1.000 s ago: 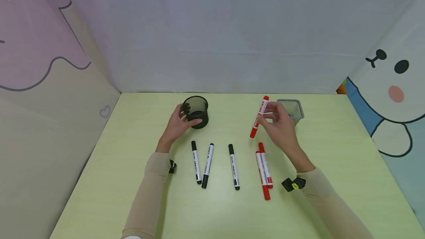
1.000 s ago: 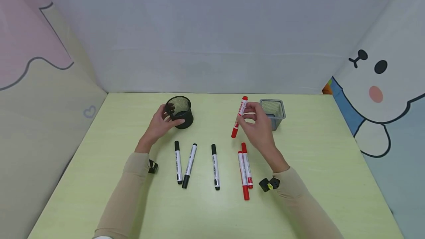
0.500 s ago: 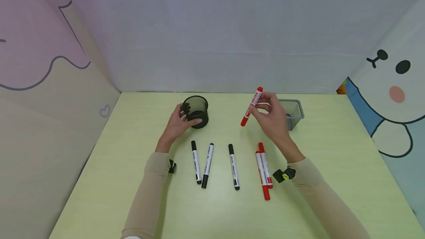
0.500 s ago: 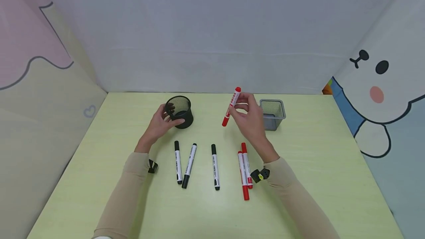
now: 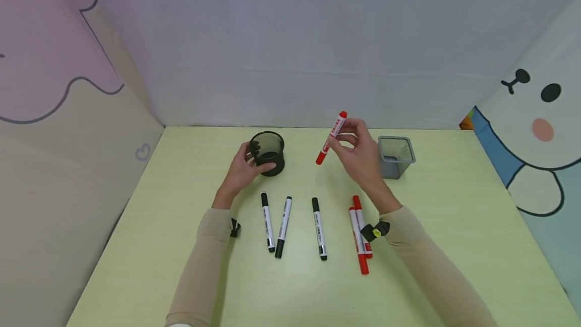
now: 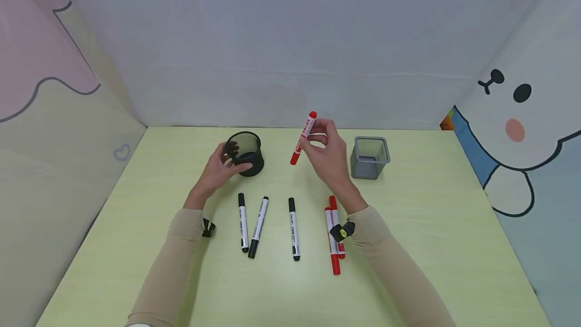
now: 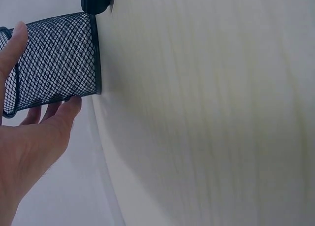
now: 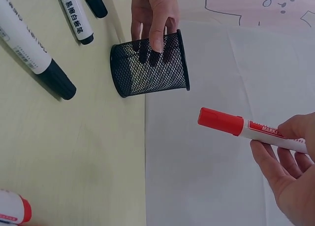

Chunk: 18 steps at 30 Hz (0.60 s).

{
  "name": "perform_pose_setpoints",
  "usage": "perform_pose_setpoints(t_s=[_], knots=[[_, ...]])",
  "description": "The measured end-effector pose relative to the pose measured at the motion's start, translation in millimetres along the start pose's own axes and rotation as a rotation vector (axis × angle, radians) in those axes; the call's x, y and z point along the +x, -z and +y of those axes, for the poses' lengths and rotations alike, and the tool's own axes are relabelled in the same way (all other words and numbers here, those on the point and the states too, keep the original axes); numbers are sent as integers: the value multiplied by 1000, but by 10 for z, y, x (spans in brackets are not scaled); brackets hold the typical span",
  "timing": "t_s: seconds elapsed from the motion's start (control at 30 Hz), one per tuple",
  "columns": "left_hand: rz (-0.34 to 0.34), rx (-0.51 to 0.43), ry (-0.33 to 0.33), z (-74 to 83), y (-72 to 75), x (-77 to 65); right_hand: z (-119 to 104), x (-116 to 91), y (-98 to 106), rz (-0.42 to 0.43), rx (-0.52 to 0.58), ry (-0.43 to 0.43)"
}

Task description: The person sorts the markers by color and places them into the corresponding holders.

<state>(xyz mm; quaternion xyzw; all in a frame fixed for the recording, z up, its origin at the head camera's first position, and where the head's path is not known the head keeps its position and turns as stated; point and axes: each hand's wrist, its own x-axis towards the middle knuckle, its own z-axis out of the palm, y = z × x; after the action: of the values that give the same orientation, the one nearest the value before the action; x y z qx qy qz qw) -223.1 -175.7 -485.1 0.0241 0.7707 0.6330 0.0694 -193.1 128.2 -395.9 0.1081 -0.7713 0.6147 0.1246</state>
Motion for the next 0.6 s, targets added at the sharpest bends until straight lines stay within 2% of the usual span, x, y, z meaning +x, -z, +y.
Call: perform_pose_setpoints(t_s=[0.17, 0.4, 0.6], knots=[[-4, 12, -9, 7, 1, -4, -53, 42, -71, -11, 33, -4], [2, 19, -7, 7, -3, -10, 9, 112, -148, -3, 61, 28], [-2, 9, -13, 6, -3, -13, -217, 113, -222, -1, 26, 42]])
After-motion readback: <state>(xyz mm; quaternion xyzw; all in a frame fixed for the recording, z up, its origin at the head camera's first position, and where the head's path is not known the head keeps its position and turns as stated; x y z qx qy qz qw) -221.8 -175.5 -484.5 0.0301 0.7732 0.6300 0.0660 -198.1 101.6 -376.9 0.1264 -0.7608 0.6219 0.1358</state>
